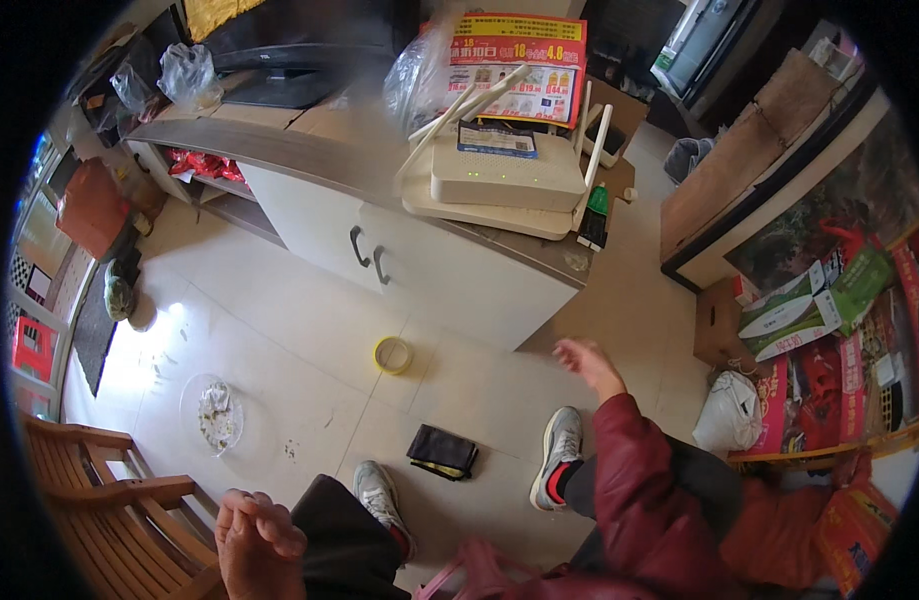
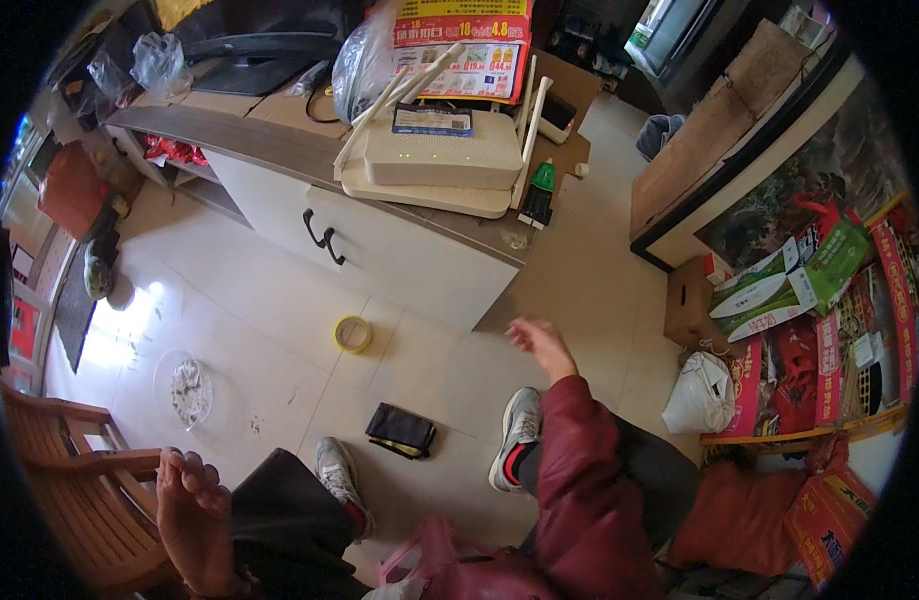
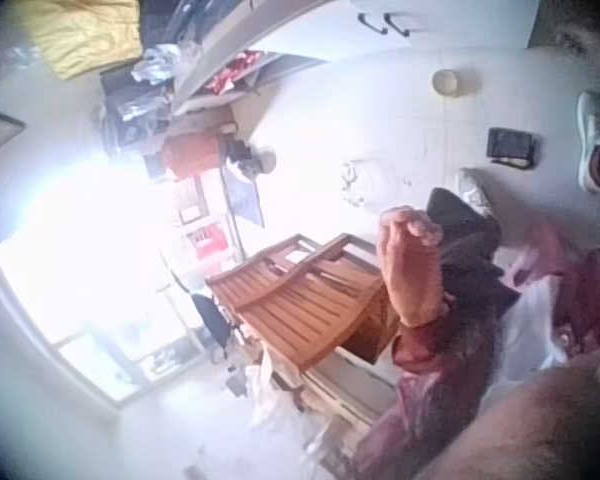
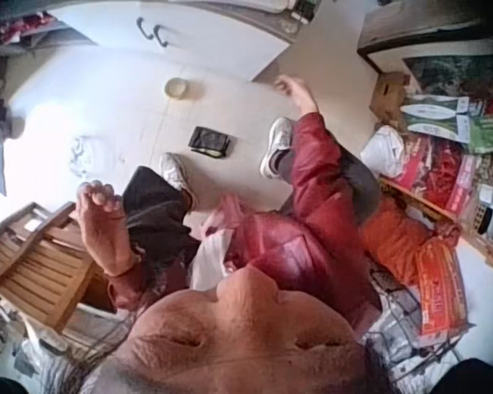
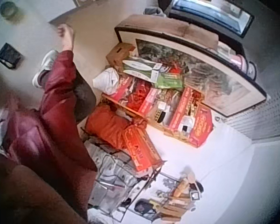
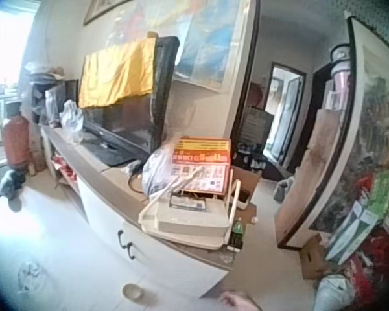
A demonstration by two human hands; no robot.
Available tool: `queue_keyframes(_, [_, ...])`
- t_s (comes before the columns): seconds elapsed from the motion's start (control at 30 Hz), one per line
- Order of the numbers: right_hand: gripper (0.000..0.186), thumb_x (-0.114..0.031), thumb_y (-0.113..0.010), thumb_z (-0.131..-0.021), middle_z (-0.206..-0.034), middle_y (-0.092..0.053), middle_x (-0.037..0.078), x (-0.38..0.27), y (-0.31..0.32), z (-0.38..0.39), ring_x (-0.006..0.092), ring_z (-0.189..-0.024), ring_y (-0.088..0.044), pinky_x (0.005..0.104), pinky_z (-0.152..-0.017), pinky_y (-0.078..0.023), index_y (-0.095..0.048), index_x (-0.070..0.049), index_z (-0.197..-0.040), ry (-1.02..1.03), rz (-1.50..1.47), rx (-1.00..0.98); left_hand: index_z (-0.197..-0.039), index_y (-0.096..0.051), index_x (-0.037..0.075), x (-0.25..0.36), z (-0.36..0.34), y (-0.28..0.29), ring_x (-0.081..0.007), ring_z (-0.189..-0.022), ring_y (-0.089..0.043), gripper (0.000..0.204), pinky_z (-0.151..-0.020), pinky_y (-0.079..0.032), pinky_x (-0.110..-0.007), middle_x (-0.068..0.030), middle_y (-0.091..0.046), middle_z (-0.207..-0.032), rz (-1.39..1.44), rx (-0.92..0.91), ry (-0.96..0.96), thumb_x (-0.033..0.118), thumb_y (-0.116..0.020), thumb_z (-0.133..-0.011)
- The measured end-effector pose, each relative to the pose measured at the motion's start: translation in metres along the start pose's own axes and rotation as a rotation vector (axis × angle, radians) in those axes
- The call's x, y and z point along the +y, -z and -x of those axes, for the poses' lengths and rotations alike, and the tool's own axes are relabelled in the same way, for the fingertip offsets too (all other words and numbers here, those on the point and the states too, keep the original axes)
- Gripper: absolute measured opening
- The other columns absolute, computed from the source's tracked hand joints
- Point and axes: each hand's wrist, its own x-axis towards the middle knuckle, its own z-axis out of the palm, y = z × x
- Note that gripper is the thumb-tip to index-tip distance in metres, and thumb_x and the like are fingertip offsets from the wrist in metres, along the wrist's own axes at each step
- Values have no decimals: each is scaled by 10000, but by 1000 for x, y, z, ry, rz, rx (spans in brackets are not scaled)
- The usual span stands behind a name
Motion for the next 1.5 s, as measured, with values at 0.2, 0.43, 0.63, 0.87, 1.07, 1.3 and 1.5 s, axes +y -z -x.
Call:
queue_keyframes(0.2, [315,-6,-608,-921,-982,-652,12,-158,-7,-11,143,-825,-623,267,-676,-503,-614,-95,-1223,944,15,746,-1131,-489,10,-1,7,-2,-140,-741,-507,146,-659,-491,-283,-81,-530,-907,-21,65,6,120,-492,-1036])
queue_keyframes(0.43, [338,145,-616,-776,-1054,-655,114,-280,18,-12,322,-945,-649,365,-816,-533,-682,-37,-1053,1161,926,618,-1114,-515,11,-2,0,0,-155,-775,-514,167,-718,-476,-280,-67,-553,-931,18,-4,80,155,-498,-1031])
queue_keyframes(0.63, [150,-61,-732,-793,-871,-724,136,-315,-5,-61,300,-810,-713,353,-754,-555,-706,-23,-936,1014,473,612,-1154,-507,-5,0,-1,-8,-161,-876,-500,184,-765,-450,-272,-76,-538,-995,-45,-43,110,93,-540,-1002])
queue_keyframes(0.87, [183,-240,-699,-869,-835,-709,142,-327,-31,-43,284,-789,-689,367,-740,-530,-749,-72,-920,1144,513,914,-1134,-506,17,-1,0,-9,-152,-805,-482,156,-726,-452,-276,-56,-518,-938,-34,-48,107,127,-496,-1025])
queue_keyframes(1.07, [446,-228,-505,-1019,-622,-429,-29,-238,-113,60,70,-615,-403,262,-534,-285,-405,-68,-615,1279,162,501,-1180,-489,18,9,9,6,-148,-760,-449,182,-695,-442,-295,-48,-480,-903,110,27,-12,123,-445,-1038])
queue_keyframes(1.3, [433,-279,-786,-795,-1130,-603,166,-58,-300,14,327,-972,-645,437,-781,-531,-608,-104,-1148,821,967,-309,-1169,-503,27,14,-1,8,-130,-702,-432,188,-643,-426,-283,-23,-472,-835,163,98,33,141,-481,-1021])
queue_keyframes(1.5, [1061,-320,-884,-670,-1617,-88,180,12,-398,-51,475,-1440,-225,541,-1108,-370,-262,-262,-1528,632,1354,-298,-1076,-555,37,19,7,2,-123,-683,-419,157,-602,-394,-269,-15,-476,-785,37,195,24,174,-509,-1014])
